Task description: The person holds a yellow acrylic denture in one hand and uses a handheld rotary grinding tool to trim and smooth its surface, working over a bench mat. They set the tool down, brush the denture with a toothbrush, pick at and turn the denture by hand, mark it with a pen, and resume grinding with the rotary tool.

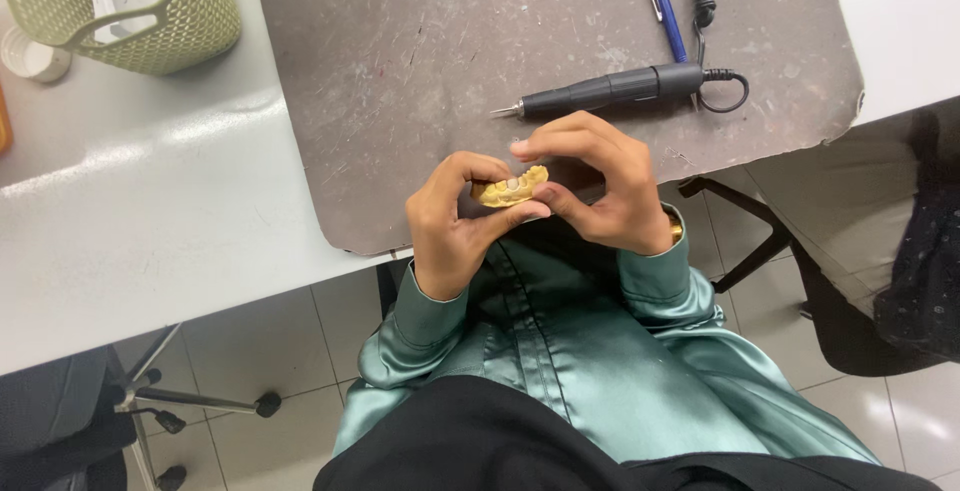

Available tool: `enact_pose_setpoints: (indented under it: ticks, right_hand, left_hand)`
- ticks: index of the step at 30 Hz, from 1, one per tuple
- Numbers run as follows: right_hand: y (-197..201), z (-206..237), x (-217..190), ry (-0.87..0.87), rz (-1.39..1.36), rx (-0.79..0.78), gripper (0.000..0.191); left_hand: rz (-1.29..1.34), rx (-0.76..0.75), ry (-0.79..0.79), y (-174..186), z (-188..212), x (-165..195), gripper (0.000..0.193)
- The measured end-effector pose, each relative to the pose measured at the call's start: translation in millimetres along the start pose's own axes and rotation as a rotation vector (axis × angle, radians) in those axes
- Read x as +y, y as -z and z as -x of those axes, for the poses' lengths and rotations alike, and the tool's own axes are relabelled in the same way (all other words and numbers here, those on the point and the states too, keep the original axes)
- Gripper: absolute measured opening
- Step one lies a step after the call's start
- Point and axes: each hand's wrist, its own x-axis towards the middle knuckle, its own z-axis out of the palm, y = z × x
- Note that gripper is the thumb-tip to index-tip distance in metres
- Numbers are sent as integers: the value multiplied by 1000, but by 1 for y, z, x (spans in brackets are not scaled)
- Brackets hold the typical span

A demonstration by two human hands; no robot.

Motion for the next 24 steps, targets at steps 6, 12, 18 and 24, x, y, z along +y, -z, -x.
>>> enact_pose_setpoints:
  ticks: [6, 12, 18, 24]
  right_hand:
    - [11, 1, 4, -24, -23, -109, 41]
    - [2, 0, 8, -12, -68, -58, 41]
    - [1, -4, 7, 15, -15, -68, 42]
    - [13, -13, 14, 24, -68, -36, 37]
  left_hand:
    - [-22, -29, -29, -1, -2, -4, 41]
    - [169, -200, 61, 15, -11, -1, 36]
    - [241, -202, 66, 23, -17, 4, 35]
    - [105, -175, -56, 16, -34, 6, 35]
